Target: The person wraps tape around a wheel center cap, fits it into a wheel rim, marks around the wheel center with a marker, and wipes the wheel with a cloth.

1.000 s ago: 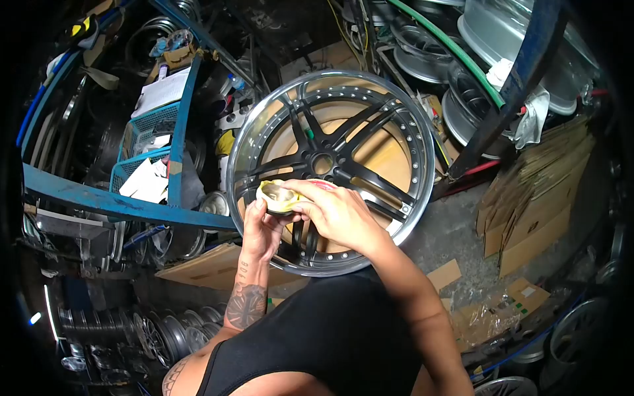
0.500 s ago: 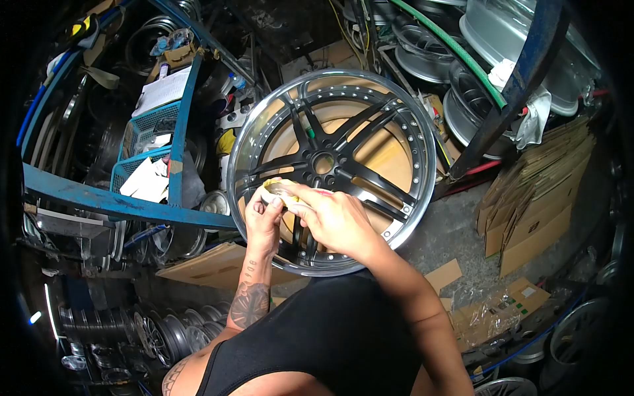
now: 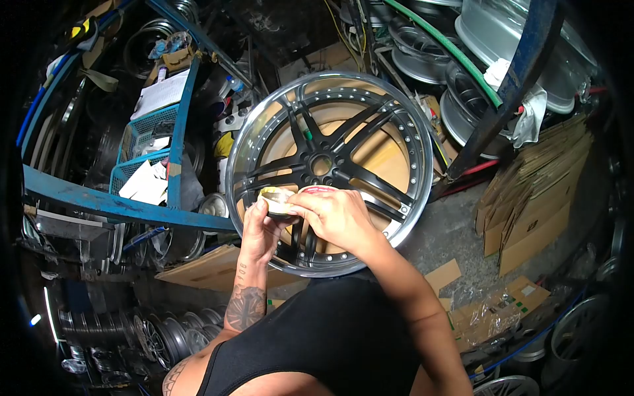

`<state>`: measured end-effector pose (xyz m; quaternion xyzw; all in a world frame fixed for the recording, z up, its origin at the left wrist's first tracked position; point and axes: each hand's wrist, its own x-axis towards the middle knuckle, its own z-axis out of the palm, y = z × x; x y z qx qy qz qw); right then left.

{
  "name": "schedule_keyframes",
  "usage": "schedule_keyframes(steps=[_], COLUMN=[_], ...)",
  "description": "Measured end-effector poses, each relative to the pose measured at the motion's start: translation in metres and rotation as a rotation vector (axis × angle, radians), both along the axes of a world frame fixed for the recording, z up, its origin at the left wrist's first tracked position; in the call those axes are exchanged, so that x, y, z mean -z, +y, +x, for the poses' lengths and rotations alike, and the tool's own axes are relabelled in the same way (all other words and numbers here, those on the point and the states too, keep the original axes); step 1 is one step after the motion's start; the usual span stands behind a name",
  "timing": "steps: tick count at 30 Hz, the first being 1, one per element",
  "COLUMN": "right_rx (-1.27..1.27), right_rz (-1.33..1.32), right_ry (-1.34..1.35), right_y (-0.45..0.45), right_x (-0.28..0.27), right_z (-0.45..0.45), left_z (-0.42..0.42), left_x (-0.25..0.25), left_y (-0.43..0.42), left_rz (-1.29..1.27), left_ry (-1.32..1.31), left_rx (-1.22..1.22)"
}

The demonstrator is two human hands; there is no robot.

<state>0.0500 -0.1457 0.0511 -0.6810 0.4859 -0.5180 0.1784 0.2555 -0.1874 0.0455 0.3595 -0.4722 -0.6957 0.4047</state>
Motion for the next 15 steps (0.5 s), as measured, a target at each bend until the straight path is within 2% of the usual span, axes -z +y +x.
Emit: schedule_keyframes(steps=[6, 8, 10, 14, 15], right_rx=[0.001, 0.004, -0.005, -0.029, -0.076], right_rz=[0.014, -0.013, 0.039, 0.107, 0.191], right_ry=[-0.004, 0.023, -0.005, -0.014, -0.071], right_y=[0.005, 0.002, 0.003, 0.007, 0.010], right_x=[-0.001, 0.005, -0.001, -0.005, -0.009], right_z=[0.001, 0.001, 0.005, 0.006, 0.005], left_z=[0.000, -0.001, -0.009, -0.007, -0.006], left_x=[-0.003, 0.002, 0.002, 0.011, 0.010], left_y=[0.005, 0.002, 0.004, 0.005, 0.003], left_rz=[0.079, 0.035, -0.066, -0.042, -0.006], left_ry=[0.014, -0.050, -0.066, -0.021, 0.019], left_rx=[0.014, -0.024, -0.091, -0.135, -0.139])
